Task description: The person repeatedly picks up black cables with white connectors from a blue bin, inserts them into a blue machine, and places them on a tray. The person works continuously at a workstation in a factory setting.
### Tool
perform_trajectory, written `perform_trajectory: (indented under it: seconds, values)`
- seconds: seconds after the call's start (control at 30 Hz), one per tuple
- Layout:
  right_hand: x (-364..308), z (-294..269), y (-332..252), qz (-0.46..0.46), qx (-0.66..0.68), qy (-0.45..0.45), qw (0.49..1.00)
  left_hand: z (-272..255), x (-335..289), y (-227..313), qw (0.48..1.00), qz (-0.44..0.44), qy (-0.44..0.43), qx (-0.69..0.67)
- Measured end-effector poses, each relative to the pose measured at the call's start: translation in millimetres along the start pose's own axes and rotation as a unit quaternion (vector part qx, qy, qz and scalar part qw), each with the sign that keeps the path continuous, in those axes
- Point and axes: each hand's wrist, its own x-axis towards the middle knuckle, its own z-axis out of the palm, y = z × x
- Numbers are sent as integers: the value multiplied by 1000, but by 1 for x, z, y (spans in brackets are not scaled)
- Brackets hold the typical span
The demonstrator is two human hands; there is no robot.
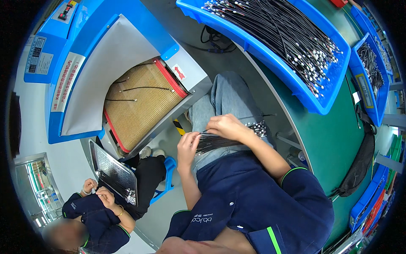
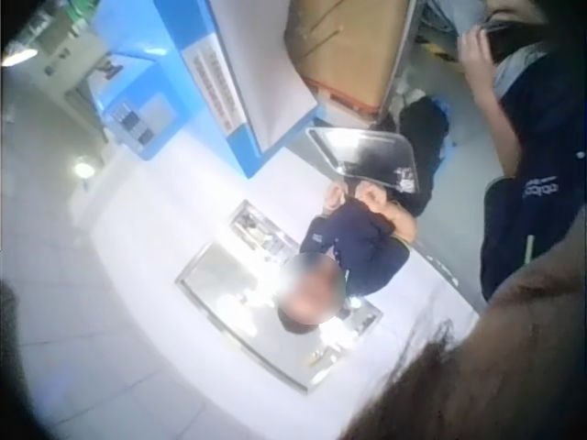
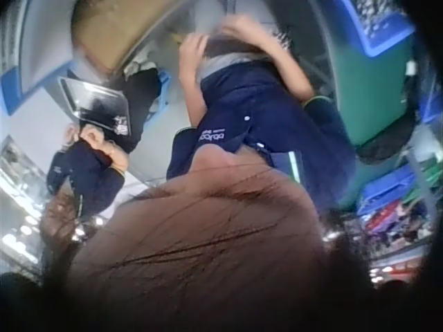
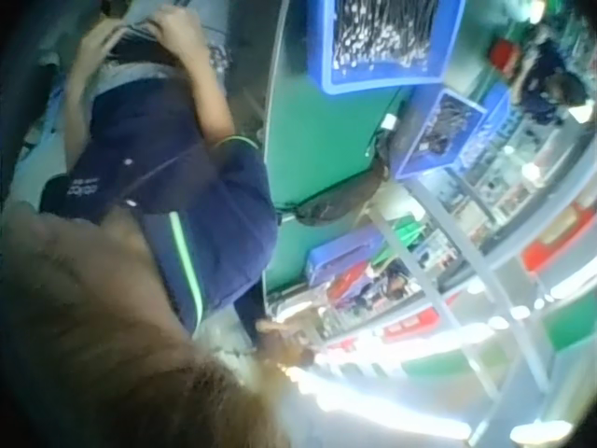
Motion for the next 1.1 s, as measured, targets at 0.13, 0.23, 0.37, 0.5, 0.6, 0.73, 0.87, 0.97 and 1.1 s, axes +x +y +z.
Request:
perform_trajectory:
  seconds: [0.13,0.23,0.37,0.5,0.6,0.73,0.87,0.97,1.1]
  values:
    - [-5,-12,9,3,-1,30,1000,-8,-2,-5,999,-1,22,44]
    - [-5,-13,9,-35,-6,51,998,-2,2,-2,999,20,29,16]
    - [-4,-16,7,-44,0,64,997,1,0,-1,999,13,44,-13]
    - [-5,-17,7,-28,13,64,997,-1,-1,5,998,1,60,-26]
    - [-4,-19,4,-23,18,62,998,-2,-2,8,996,-9,74,-42]
    - [-5,-17,5,-20,28,58,998,-4,-4,1,997,21,66,-33]
    - [-5,-18,4,-17,36,57,998,-5,-3,0,995,57,74,-21]
    - [-5,-19,3,-20,40,56,997,-5,-3,3,994,73,83,-10]
    - [-5,-19,1,-24,36,52,998,-4,0,4,991,98,96,4]
